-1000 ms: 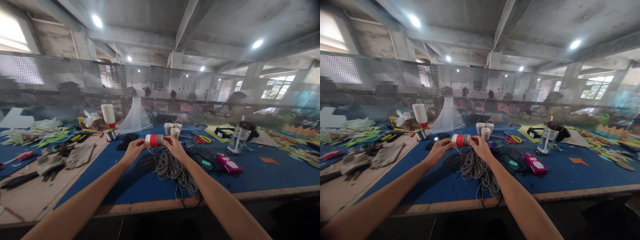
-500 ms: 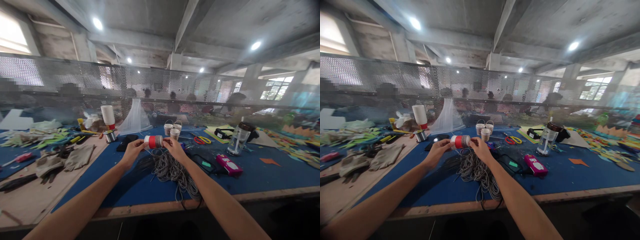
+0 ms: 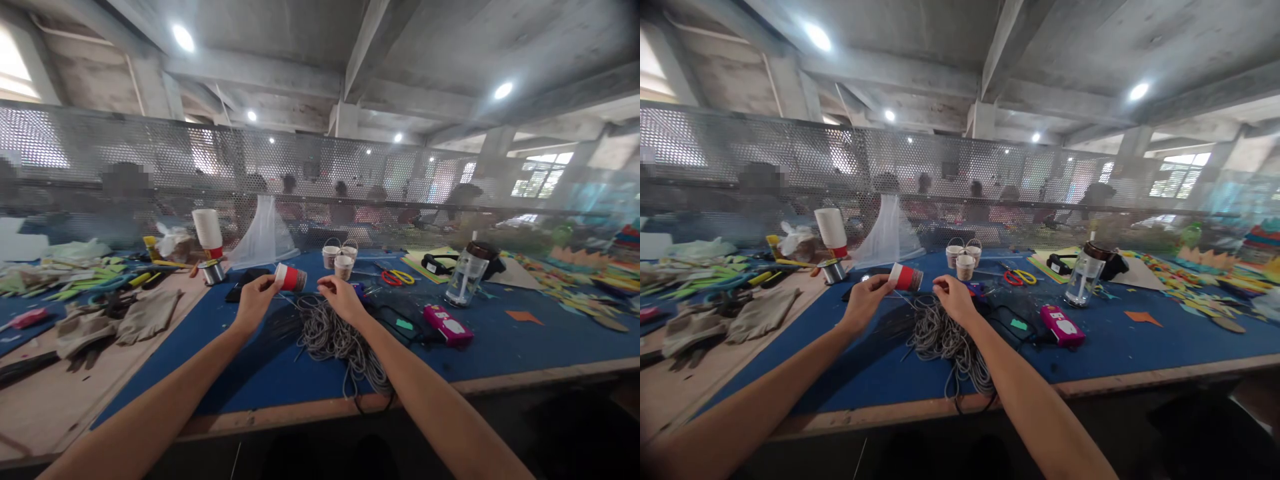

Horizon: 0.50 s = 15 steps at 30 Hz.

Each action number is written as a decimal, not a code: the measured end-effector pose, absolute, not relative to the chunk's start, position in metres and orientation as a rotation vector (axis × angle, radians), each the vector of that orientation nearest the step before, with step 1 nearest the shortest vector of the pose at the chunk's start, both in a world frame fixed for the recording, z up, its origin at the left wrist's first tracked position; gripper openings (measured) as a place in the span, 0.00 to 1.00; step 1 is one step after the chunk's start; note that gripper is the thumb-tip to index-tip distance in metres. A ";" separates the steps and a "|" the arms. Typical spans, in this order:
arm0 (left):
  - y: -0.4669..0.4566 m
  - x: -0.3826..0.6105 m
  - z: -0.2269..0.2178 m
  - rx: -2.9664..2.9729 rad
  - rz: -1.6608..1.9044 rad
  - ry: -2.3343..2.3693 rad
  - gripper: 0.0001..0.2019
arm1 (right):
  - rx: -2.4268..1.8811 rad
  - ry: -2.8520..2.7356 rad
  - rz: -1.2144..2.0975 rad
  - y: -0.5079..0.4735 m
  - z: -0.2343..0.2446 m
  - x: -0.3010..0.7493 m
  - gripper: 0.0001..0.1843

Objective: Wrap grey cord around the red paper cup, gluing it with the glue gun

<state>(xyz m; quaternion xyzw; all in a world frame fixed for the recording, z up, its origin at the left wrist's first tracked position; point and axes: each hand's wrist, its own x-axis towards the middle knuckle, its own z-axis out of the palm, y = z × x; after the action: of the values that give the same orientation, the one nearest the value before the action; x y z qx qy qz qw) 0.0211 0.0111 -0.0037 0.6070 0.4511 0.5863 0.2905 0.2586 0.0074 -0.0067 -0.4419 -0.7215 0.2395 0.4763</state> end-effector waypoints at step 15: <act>0.044 0.028 0.004 2.011 1.498 1.441 0.14 | -1.128 -1.868 0.272 0.013 -0.012 0.263 0.09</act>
<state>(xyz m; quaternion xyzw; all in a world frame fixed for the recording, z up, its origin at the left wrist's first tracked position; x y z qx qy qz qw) 0.0279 0.0440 0.0040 0.6899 0.4945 0.5139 0.1242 0.2630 0.0130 -0.0121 -0.4572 -0.7567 0.1104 0.4540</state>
